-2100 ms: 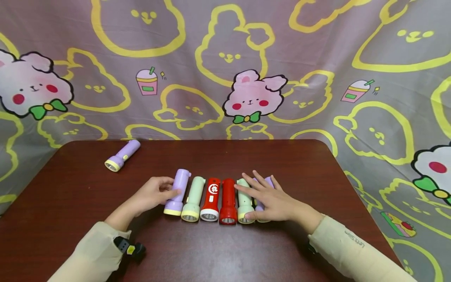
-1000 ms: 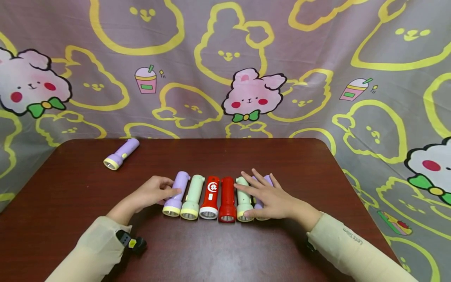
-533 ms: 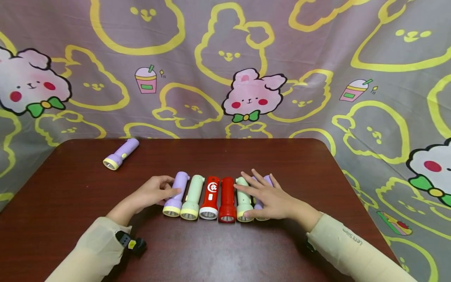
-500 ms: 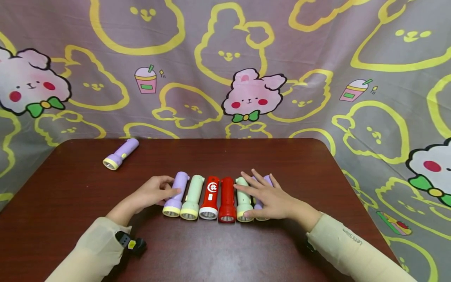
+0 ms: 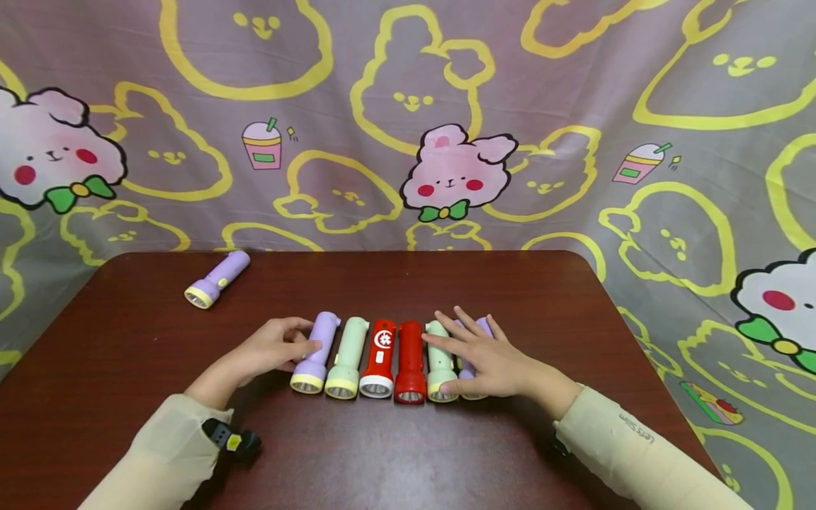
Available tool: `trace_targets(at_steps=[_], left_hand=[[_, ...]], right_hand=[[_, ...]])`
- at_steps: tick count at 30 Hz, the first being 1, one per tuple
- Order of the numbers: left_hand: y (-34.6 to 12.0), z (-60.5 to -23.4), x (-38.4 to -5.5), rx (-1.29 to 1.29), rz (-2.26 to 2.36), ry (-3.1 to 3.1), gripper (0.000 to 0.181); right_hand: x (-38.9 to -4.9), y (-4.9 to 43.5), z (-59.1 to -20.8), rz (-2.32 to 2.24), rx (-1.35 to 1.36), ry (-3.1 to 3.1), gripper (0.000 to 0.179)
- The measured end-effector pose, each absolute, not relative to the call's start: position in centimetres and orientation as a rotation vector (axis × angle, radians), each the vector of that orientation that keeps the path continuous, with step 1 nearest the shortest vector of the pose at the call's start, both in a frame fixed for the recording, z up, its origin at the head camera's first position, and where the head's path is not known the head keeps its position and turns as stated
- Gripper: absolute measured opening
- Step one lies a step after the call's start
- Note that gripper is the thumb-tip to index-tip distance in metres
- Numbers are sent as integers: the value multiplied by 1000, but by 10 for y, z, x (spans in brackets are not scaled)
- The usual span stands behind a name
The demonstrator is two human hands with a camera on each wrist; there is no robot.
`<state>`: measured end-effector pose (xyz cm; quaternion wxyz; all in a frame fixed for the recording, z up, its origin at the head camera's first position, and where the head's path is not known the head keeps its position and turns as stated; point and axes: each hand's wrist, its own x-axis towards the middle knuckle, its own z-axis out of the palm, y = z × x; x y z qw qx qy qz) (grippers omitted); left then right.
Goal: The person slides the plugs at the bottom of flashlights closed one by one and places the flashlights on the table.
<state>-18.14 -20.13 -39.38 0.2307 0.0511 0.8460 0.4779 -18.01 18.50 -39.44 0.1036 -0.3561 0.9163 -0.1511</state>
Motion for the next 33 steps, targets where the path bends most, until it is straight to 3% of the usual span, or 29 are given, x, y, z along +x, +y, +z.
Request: trace_targets(at_steps=[33], left_hand=[[-216,-387,-179,315,1311,2453,47]], right_hand=[[-181,186,-395,-464,-1053,2692,78]])
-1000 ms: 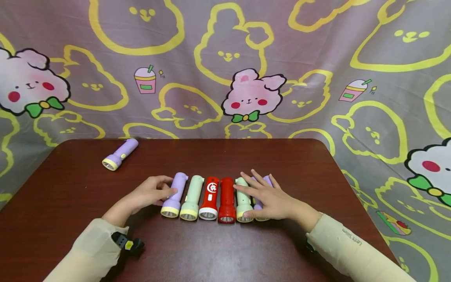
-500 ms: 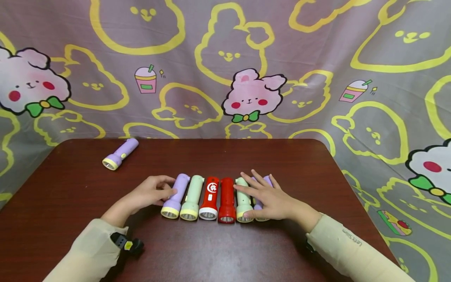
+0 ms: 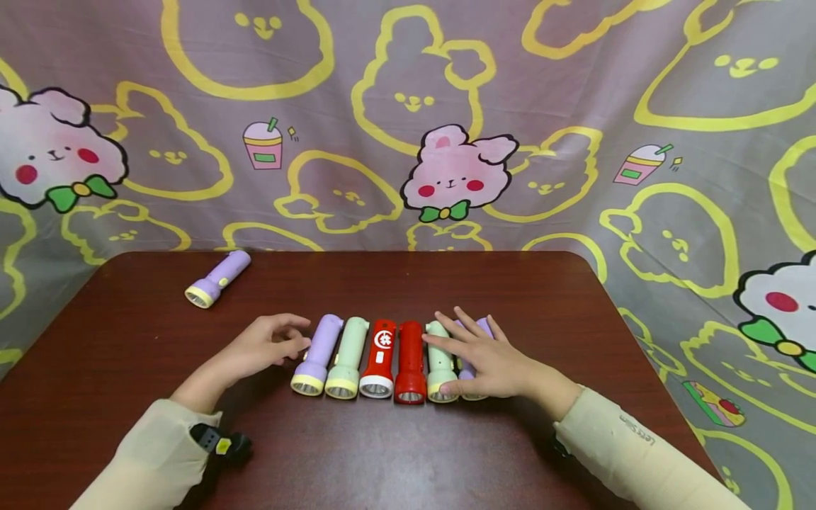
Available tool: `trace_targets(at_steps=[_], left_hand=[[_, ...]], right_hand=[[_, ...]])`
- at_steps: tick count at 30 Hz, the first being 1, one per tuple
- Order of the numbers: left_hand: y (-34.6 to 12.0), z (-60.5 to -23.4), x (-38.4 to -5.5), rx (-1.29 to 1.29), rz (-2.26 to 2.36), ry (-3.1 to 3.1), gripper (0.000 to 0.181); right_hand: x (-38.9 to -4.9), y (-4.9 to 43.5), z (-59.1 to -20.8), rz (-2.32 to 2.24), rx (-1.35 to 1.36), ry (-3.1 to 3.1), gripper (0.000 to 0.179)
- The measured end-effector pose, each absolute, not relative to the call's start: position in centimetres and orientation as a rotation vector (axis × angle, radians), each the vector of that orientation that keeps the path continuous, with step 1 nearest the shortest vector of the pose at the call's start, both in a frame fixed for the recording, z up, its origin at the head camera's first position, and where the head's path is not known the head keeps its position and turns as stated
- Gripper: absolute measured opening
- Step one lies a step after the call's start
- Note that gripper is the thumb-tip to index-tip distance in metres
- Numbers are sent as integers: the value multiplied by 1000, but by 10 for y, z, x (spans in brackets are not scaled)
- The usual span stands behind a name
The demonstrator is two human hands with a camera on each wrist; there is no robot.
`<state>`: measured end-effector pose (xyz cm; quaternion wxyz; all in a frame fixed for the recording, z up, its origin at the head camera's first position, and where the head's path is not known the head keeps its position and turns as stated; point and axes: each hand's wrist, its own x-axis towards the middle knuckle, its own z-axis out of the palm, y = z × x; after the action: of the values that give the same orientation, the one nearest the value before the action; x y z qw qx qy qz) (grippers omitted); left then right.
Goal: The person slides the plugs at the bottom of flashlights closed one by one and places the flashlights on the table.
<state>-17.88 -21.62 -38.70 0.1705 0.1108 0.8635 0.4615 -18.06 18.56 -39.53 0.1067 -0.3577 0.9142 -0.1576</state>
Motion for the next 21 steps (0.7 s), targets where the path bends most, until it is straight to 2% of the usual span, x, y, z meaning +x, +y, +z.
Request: trace_targets(at_steps=[15,21], left_hand=[[-261,-377,-184,275,1105,2948,30],[-287,-373,-193,174,982,3118,31]], right_hand=[[-181,186,-395,-460,-1055,2694,78],[-180,185,-393,-457,-1052,2693,78]])
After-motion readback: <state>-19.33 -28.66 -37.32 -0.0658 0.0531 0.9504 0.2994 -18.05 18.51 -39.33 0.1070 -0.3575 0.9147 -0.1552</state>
